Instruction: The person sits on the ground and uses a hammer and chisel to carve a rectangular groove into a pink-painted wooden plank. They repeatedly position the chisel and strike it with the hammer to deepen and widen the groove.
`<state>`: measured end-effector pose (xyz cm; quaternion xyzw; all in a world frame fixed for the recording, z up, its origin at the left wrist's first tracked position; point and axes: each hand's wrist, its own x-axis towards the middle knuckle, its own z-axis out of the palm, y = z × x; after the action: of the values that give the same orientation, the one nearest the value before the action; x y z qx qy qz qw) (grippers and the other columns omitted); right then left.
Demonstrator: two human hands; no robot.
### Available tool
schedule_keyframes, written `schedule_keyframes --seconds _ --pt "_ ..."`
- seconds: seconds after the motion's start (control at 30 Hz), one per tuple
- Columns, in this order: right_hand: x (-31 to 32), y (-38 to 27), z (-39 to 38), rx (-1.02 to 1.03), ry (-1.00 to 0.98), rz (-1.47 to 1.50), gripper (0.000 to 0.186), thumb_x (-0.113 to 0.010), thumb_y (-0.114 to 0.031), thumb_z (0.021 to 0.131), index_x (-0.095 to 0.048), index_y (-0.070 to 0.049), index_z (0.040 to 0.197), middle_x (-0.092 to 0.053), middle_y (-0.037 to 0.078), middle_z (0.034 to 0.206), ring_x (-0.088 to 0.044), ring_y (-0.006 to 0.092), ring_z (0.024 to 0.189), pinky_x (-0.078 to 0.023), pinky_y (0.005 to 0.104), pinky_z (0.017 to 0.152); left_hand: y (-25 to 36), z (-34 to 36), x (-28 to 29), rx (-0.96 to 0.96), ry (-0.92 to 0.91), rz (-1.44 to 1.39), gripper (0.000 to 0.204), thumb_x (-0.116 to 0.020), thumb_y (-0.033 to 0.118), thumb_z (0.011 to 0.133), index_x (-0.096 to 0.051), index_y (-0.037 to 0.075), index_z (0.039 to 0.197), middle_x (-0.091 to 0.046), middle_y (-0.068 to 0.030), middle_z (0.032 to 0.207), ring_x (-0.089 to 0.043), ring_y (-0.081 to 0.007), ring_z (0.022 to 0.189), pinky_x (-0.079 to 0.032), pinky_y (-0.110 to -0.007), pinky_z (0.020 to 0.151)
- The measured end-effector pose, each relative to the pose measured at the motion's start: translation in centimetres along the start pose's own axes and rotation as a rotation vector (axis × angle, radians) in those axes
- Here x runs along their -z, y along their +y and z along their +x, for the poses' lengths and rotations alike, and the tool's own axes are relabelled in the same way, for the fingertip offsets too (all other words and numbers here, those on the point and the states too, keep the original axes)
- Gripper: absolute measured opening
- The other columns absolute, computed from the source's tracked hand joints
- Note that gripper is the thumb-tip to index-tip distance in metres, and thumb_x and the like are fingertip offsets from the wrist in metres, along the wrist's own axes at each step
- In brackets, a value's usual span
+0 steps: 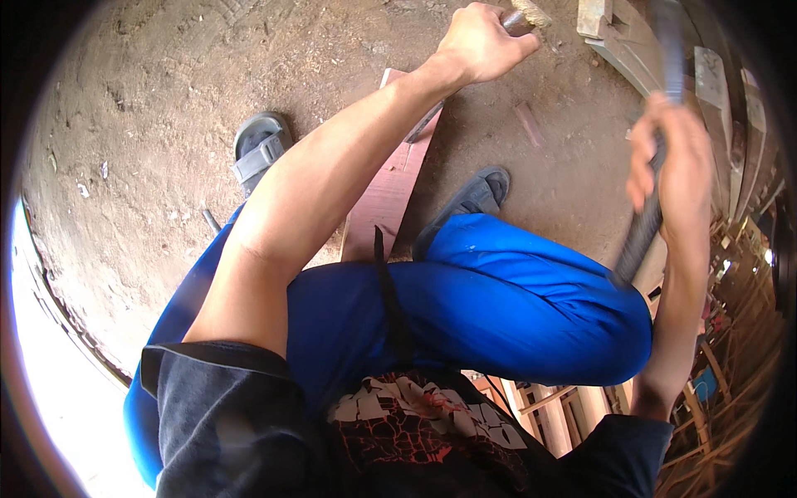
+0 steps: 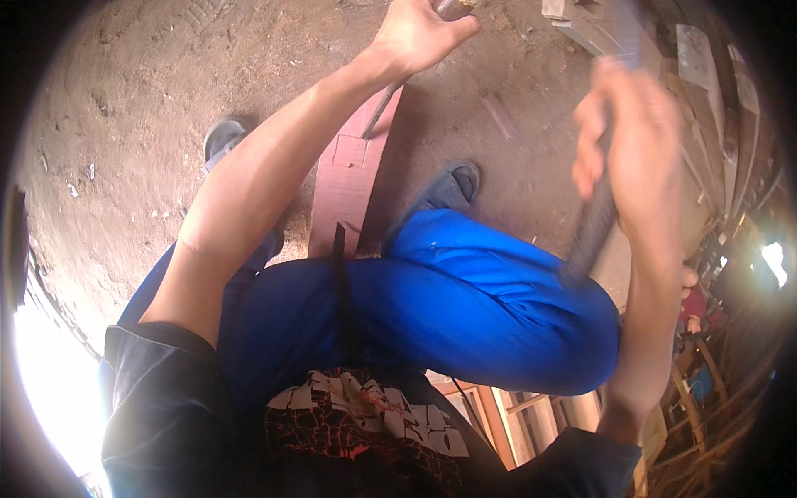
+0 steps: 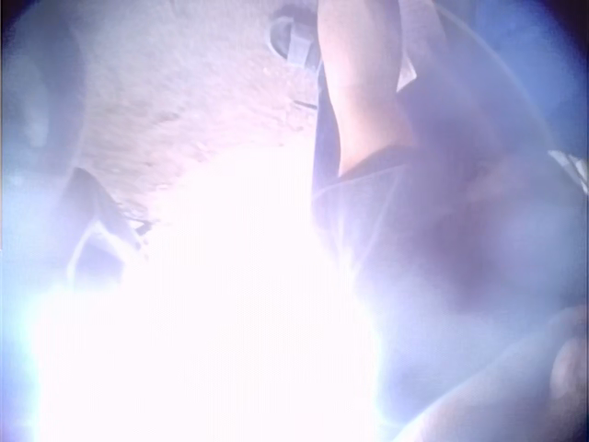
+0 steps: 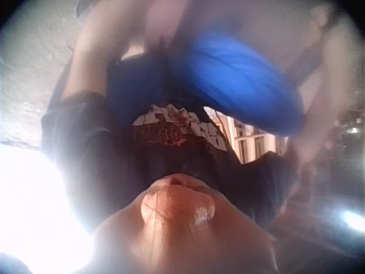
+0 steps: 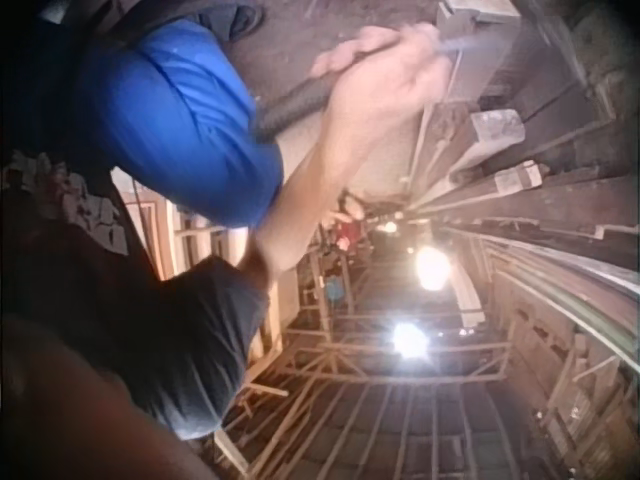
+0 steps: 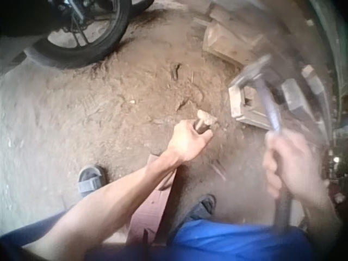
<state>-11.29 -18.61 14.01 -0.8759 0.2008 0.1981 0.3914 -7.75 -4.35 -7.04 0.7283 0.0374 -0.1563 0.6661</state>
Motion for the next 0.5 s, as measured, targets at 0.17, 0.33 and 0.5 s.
schedule_keyframes --seconds 0.17,0.33,0.5 --pt "3.0 -2.3 -0.4 -0.188 -0.181 0.105 0.024 -0.050 -0.029 0.103 -0.052 -0.007 0.095 -0.048 0.000 0.065 -0.039 0.0070 0.037 -0.033 0.0250 0.029 -0.9 0.6 -0.6 0.012 0.058 0.005 0.036 -0.066 0.030 0.079 -0.066 -0.005 0.085 -0.068 -0.0270 0.079 -0.071 -0.0383 0.080 -0.053 -0.045 0.073" --pt "2.4 -0.8 1.0 0.071 0.059 0.278 0.021 -0.050 -0.025 0.102 -0.053 -0.004 0.097 -0.049 0.001 0.067 -0.042 0.0062 0.042 -0.037 0.0254 0.035 -0.9 0.6 -1.0 -0.058 0.075 -0.010 0.037 -0.066 0.031 0.079 -0.066 -0.005 0.083 -0.067 -0.0277 0.079 -0.071 -0.0376 0.080 -0.053 -0.045 0.073" --pt "1.6 -1.5 -0.7 -0.226 -0.255 0.126 0.025 -0.053 -0.029 0.102 -0.054 -0.003 0.097 -0.050 0.000 0.066 -0.040 0.0060 0.037 -0.034 0.0230 0.030 -1.0 0.4 -0.7 -0.055 0.104 -0.006 0.033 -0.066 0.028 0.079 -0.064 -0.005 0.079 -0.067 -0.0239 0.073 -0.070 -0.0310 0.072 -0.052 -0.043 0.069"
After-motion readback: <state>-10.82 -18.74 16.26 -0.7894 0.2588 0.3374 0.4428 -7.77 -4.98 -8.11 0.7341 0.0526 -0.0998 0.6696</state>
